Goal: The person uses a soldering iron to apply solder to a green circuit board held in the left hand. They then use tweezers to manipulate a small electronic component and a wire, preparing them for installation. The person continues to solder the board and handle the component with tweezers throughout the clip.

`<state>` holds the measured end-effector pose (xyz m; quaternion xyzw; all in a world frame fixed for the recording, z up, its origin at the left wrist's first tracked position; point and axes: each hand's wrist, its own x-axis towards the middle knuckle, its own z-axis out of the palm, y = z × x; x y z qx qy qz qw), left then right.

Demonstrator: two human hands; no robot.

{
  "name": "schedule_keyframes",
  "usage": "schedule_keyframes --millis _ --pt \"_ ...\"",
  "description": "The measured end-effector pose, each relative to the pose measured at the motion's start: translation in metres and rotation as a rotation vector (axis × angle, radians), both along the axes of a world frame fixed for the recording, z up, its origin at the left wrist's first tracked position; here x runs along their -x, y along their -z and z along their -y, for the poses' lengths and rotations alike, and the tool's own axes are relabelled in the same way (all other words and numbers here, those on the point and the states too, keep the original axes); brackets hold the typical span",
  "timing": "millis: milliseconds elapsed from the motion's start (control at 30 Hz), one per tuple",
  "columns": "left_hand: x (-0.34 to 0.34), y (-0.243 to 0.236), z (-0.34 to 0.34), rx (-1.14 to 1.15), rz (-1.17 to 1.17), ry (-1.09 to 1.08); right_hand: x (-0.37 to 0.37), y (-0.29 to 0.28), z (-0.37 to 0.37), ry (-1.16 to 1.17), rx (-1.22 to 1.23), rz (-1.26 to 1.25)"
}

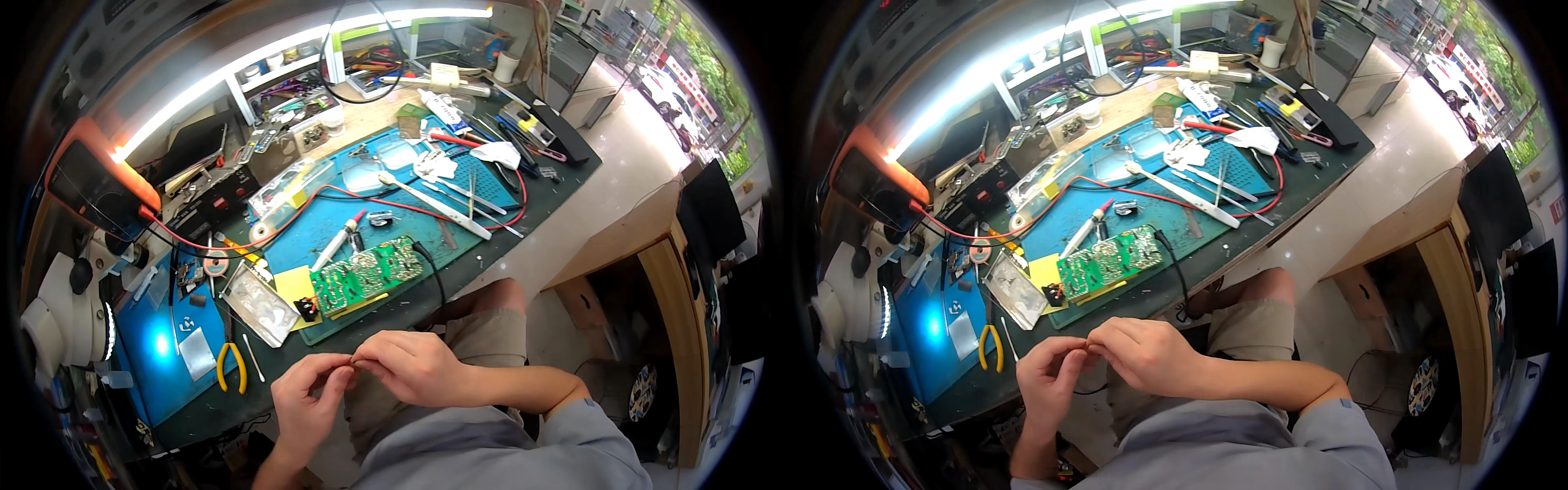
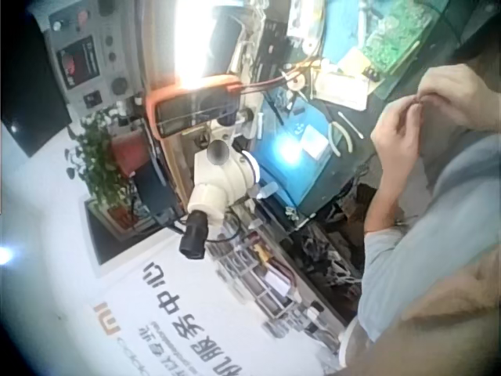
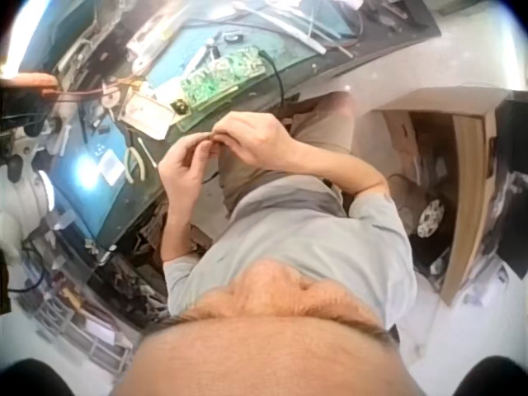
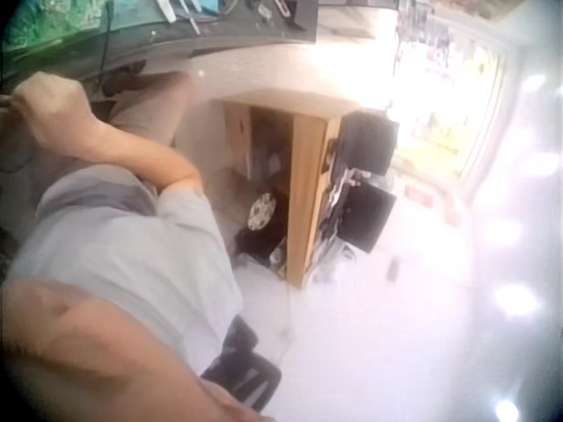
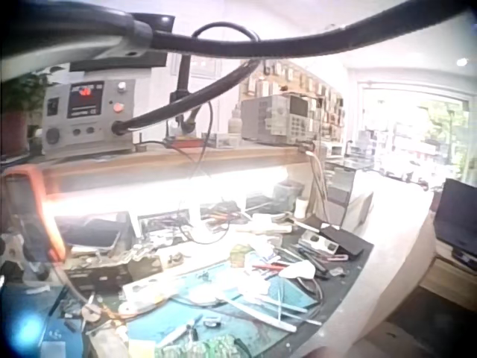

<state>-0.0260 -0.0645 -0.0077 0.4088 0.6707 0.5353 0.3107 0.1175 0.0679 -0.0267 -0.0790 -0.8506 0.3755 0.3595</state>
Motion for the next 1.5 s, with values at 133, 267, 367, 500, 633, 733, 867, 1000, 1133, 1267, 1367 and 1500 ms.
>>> schedule_keyframes --millis 133,267,367,500,633,733,867,1000,1133,1267,1367,1500 --pt "-0.027 0.019 0.013 -0.036 0.136 -0.077 -0.015 0.004 0.009 -0.003 0.006 -0.019" --pt "-0.048 0.026 0.015 -0.083 0.197 -0.103 -0.027 0.002 0.009 -0.002 -0.056 -0.018" --pt "-0.056 0.029 0.014 -0.090 0.192 -0.069 -0.038 -0.001 0.005 -0.012 -0.081 0.018" --pt "-0.061 0.023 0.003 -0.065 0.255 -0.019 -0.050 -0.002 -0.002 0.007 -0.089 0.039" --pt "-0.064 0.022 -0.005 -0.056 0.492 -0.017 -0.055 -0.010 -0.007 0.026 -0.085 0.044" --pt "-0.060 0.022 -0.006 -0.053 0.644 0.029 -0.056 -0.013 -0.012 -0.001 -0.087 0.025" --pt "-0.059 0.023 -0.010 -0.043 0.707 0.066 -0.064 -0.023 -0.022 0.017 -0.146 0.075" --pt "-0.045 0.018 -0.005 -0.076 0.675 -0.062 -0.067 -0.022 -0.100 0.457 -0.383 0.113" --pt "-0.027 0.014 -0.001 -0.069 0.819 -0.167 -0.080 -0.017 -0.191 0.677 -0.210 0.427" --pt "-0.024 0.007 -0.006 -0.045 0.877 -0.200 -0.078 -0.016 -0.215 0.546 -0.091 0.525" --pt "-0.022 0.006 -0.005 -0.068 0.882 -0.180 -0.090 -0.034 -0.230 0.371 0.193 0.532" --pt "-0.015 0.004 0.002 -0.044 0.837 -0.202 -0.104 -0.070 -0.224 0.218 0.686 0.536"
